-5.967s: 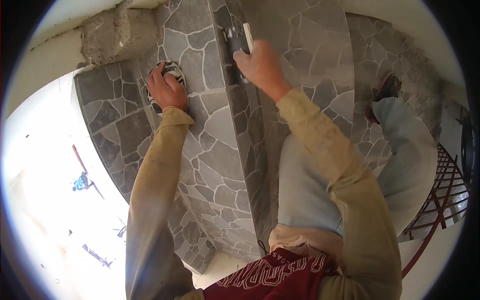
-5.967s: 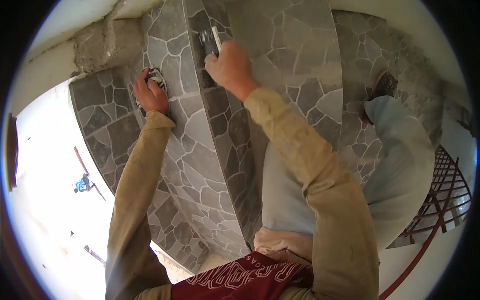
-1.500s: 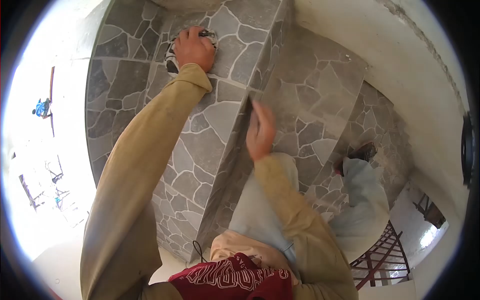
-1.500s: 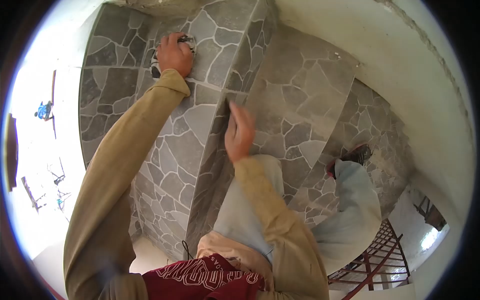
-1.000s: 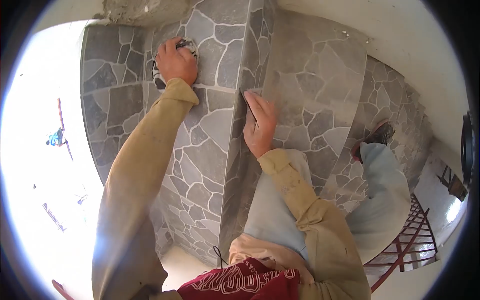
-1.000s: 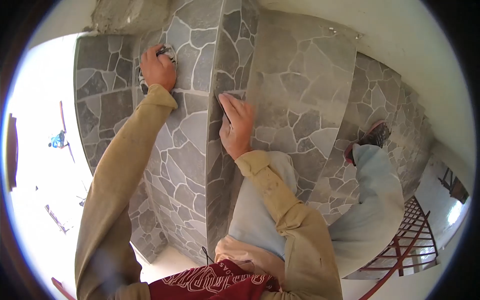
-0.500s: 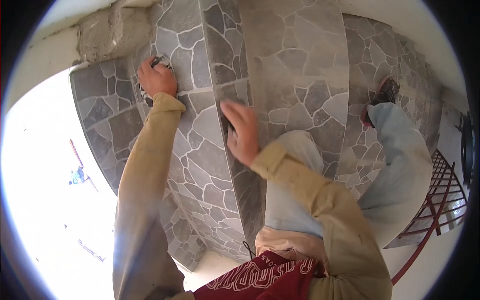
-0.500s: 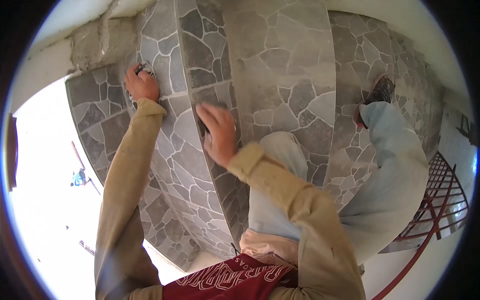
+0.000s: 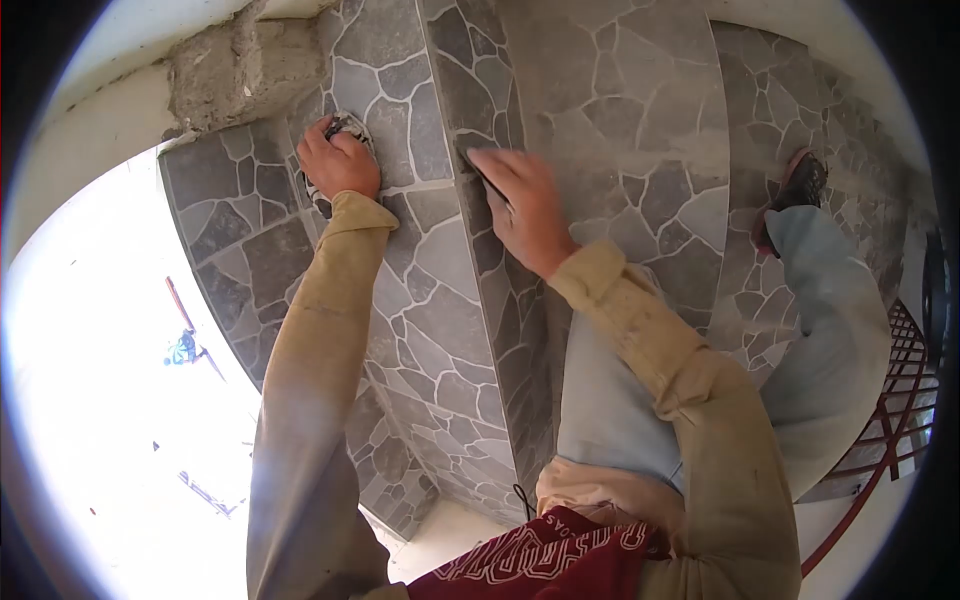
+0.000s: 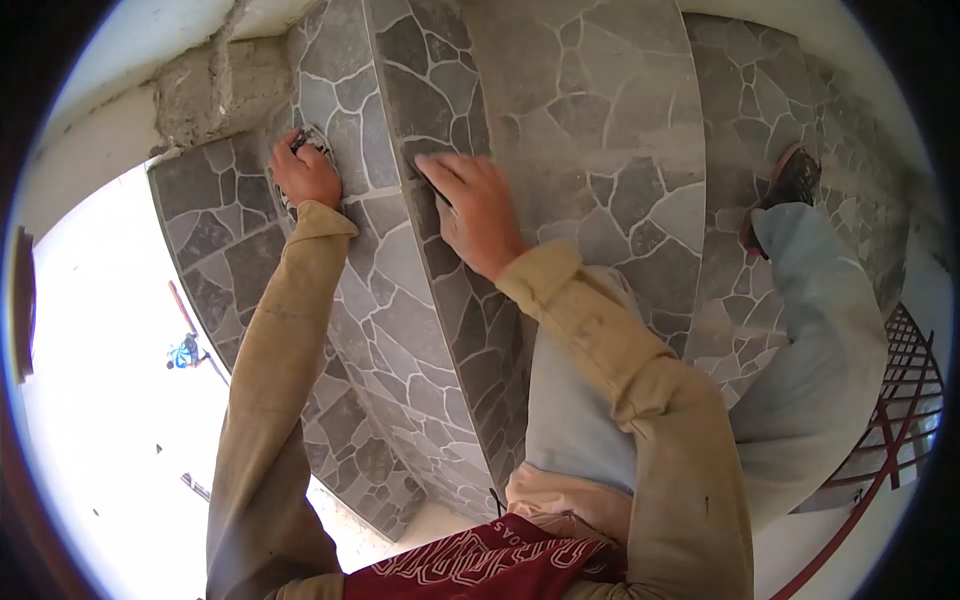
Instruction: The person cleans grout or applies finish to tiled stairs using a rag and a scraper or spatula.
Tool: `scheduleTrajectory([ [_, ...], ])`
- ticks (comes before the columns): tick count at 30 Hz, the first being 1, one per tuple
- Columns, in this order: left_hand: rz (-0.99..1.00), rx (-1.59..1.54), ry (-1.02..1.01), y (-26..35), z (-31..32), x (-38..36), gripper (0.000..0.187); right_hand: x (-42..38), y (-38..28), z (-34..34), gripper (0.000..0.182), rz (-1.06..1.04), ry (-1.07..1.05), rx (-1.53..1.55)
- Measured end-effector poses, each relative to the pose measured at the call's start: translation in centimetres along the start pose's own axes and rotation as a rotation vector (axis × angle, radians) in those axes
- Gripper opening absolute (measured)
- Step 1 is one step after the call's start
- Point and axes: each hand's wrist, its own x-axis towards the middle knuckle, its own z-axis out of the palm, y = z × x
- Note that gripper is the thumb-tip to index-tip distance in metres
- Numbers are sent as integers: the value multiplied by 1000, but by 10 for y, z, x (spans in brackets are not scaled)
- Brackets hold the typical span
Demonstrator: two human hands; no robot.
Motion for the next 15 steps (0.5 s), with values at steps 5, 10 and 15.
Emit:
scheduleTrajectory([
  [5, 18, -5, -22, -1, 0, 1, 33, 5, 11, -6, 57, -39, -50, -59],
  [10, 6, 6, -28, -1, 1, 0, 33, -4, 0, -9, 57, -58, -47, -89],
  [15, -14, -13, -25, 0, -1, 0, 33, 10, 4, 3, 61, -30, 50, -31],
])
